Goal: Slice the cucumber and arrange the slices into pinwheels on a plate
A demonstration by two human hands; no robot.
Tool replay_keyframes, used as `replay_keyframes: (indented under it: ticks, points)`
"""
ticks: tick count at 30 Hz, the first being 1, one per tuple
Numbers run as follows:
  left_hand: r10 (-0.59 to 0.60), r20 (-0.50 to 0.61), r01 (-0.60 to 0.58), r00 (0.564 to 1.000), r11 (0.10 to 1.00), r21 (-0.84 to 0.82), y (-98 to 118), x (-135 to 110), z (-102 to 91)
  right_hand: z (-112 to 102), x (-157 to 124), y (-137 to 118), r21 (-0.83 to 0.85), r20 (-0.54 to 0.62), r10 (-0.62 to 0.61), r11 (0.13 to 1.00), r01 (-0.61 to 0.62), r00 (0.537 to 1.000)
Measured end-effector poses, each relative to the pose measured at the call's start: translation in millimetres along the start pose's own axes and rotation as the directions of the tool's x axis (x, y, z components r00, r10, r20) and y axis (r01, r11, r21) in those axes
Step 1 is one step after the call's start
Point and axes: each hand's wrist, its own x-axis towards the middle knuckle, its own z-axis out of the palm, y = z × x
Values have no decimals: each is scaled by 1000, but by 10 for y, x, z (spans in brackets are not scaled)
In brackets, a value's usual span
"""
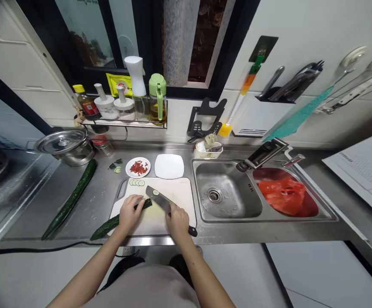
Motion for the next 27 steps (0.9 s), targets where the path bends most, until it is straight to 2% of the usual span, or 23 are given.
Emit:
replay_keyframes:
  ticks: [3, 9, 12, 21, 24, 27]
  points:
    - [-15, -9, 15, 1000, 1000, -14, 82, 93, -44, -1, -1, -7, -31, -43, -22, 999, 21, 999]
    - [-54, 143, 40, 988, 994, 98, 274, 304, -39, -30, -11, -8, -83, -44, -51, 995, 48, 998]
    - [-64, 181, 42, 981, 991, 124, 319, 353, -12, -21, -18, 24, -91, -44, -58, 994, 54, 997]
    - [-143, 272, 151, 952, 989, -6, 457, 396, 91, 43, -19, 121, -104, -10, -45, 994, 44, 999]
    - [-192, 286, 222, 939, 972, -76, 449, 451, 133, 51, -7, 150, -101, -12, -14, 995, 13, 1000]
    - [-343, 234, 373, 910, 922, -100, 341, 550, 148, 57, 10, 213, -86, -25, 21, 996, -23, 999]
